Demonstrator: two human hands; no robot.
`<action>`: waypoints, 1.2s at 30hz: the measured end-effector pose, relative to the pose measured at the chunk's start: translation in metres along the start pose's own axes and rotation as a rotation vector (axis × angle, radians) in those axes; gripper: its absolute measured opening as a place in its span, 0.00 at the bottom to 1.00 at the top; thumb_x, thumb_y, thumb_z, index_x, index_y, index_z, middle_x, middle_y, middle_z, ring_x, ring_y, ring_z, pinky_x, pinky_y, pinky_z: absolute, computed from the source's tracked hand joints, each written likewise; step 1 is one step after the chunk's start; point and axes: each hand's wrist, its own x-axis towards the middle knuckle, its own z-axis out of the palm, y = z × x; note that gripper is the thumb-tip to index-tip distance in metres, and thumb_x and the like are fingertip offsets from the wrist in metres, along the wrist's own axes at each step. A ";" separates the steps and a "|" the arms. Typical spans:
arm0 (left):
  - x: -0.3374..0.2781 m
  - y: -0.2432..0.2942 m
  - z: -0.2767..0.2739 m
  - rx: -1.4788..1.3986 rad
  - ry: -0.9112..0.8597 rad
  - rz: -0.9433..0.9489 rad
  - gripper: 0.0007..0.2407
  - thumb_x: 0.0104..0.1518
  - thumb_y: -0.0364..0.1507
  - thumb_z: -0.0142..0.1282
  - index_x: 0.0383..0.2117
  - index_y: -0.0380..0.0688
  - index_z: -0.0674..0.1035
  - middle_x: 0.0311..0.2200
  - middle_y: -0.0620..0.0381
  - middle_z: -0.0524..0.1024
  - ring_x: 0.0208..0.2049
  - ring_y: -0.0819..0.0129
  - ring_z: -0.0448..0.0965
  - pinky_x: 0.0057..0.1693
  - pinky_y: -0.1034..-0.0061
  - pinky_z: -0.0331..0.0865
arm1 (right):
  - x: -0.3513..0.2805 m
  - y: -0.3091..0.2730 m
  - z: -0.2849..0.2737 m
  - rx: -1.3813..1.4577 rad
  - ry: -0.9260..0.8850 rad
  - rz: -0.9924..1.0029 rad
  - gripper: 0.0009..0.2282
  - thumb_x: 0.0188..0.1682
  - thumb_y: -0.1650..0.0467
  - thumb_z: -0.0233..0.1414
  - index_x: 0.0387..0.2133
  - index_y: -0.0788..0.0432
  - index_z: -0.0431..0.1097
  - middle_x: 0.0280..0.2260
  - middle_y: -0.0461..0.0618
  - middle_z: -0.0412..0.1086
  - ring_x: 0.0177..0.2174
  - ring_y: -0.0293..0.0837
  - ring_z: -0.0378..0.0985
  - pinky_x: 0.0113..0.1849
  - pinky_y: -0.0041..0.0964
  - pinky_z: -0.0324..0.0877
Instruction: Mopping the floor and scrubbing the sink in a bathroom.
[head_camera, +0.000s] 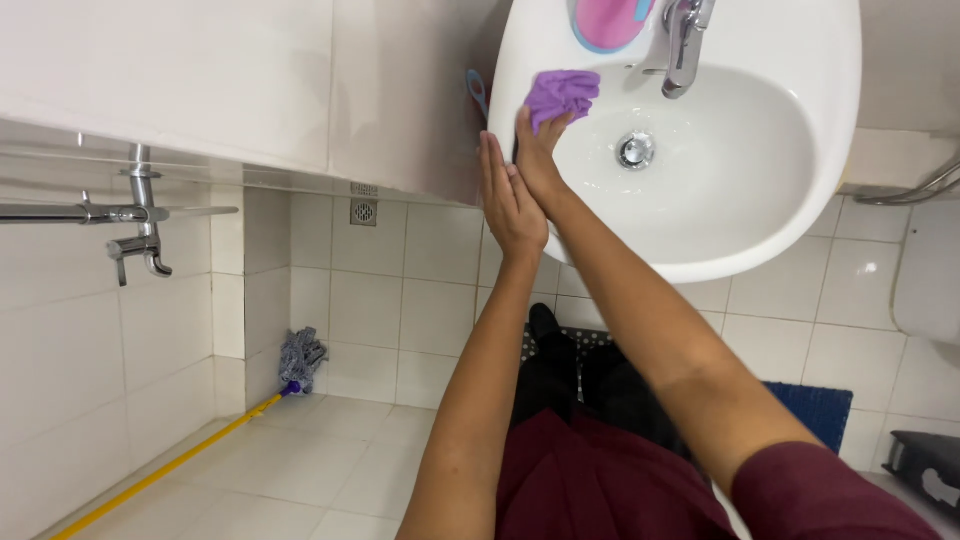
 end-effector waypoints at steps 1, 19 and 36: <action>0.000 0.002 -0.001 0.037 -0.023 -0.018 0.22 0.75 0.38 0.27 0.72 0.44 0.58 0.74 0.49 0.55 0.75 0.48 0.52 0.76 0.60 0.49 | -0.018 -0.001 -0.011 -0.051 -0.144 -0.059 0.44 0.58 0.44 0.27 0.65 0.64 0.08 0.69 0.72 0.07 0.71 0.62 0.20 0.68 0.50 0.34; 0.001 0.014 -0.002 0.163 -0.061 -0.038 0.25 0.74 0.42 0.27 0.71 0.41 0.58 0.73 0.47 0.54 0.74 0.49 0.54 0.74 0.60 0.54 | -0.053 0.011 -0.094 -0.794 -0.256 -0.259 0.25 0.57 0.53 0.40 0.64 0.50 0.54 0.73 0.59 0.39 0.70 0.62 0.40 0.68 0.64 0.42; 0.002 0.015 0.004 0.297 -0.018 -0.027 0.21 0.71 0.29 0.37 0.71 0.44 0.59 0.73 0.51 0.55 0.73 0.47 0.55 0.72 0.61 0.58 | -0.043 0.038 -0.191 -1.324 -0.148 -0.045 0.34 0.54 0.45 0.27 0.71 0.40 0.29 0.71 0.57 0.22 0.67 0.60 0.15 0.62 0.61 0.17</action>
